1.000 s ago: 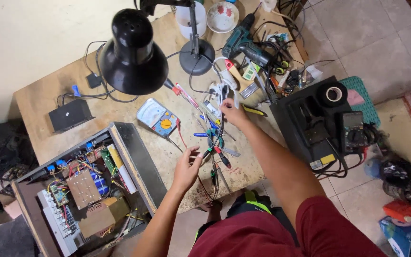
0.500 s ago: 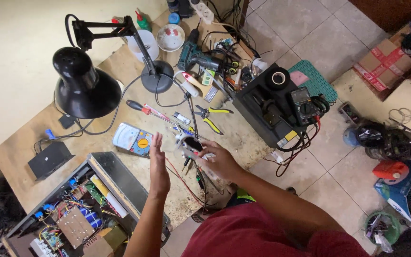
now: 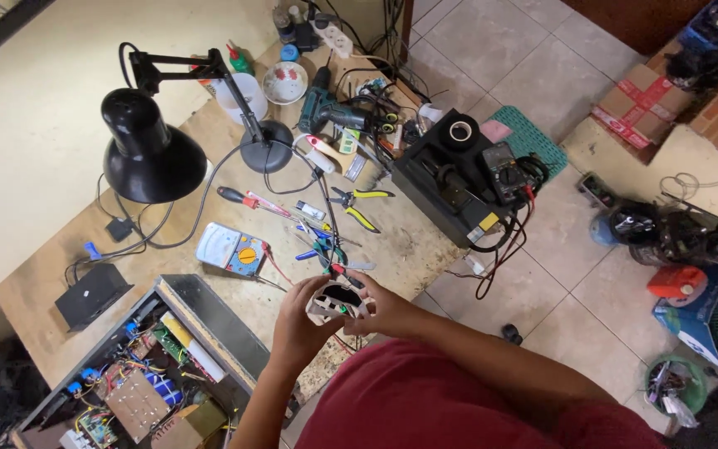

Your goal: Opening the casing of an electronic amplifier, cleaning internal components with a heat gun, and performing diagnostic tests using a multimeter.

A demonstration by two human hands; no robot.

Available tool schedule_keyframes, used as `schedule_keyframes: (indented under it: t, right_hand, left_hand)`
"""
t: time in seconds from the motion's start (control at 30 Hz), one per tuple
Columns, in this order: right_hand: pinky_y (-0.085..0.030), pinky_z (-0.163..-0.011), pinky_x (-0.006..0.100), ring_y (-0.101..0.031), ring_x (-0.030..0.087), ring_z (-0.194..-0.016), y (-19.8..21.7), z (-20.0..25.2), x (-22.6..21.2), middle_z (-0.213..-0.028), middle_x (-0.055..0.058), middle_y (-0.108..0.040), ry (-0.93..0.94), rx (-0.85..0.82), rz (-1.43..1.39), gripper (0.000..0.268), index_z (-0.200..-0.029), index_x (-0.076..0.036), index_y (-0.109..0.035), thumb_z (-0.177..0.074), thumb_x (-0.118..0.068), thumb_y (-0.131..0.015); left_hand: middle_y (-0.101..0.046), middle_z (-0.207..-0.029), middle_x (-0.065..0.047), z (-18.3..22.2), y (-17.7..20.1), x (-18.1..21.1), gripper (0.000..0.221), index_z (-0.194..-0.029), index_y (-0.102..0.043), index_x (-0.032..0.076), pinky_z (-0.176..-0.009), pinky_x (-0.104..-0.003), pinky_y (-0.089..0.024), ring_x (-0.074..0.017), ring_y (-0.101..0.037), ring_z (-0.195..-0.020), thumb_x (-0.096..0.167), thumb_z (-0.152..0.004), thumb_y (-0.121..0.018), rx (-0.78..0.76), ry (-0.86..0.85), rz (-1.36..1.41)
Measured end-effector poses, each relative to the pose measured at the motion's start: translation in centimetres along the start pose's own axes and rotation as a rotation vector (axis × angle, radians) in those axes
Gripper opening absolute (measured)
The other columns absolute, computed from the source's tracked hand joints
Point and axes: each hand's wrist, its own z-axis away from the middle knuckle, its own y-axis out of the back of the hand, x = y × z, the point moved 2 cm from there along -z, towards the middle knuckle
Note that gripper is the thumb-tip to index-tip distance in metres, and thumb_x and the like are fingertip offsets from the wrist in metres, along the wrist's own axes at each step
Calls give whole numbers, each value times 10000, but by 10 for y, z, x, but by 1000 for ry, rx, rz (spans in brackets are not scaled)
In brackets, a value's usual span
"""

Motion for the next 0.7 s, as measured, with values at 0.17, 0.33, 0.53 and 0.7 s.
schedule_keyframes:
  t: [0.17,0.33,0.53,0.7]
  right_hand:
    - [-586,-825,349,-720,258,-1013,-7,19,-45,-1561,128,-491,-74,-259,286,1207,-1619,-251,-138,-651,-310,-857]
    - [-556,-660,319,-662,200,-800,2,7,-14,-1133,133,-656,-32,-292,115,868,-1534,-145,-369,-782,-157,-800]
    - [-619,-631,356,-692,278,-881,-8,1,-2,-1006,224,-690,114,-284,-74,631,-1326,14,-568,-811,-155,-891]
    - [-540,-1016,427,-630,311,-1175,-18,6,-7,-1276,250,-626,225,-70,181,1126,-1550,-9,-275,-716,-332,-958]
  left_hand:
    - [-675,-1341,-87,1,18,32,750,-1376,-633,147,-943,-491,-569,-300,-647,-1230,325,-717,-943,-172,-263,-54]
    - [-636,-1435,-115,-3,28,39,737,-1411,-596,150,-1067,-531,-473,-331,-569,-1360,551,-807,-729,-211,-70,368]
    - [-637,-1243,-184,-16,-23,11,733,-1339,-626,62,-958,-477,-401,-341,-541,-1121,635,-972,-355,23,362,1075]
    - [-648,-933,-133,-28,-41,1,596,-1100,-709,39,-702,-371,-541,-270,-659,-785,566,-985,-458,238,544,1239]
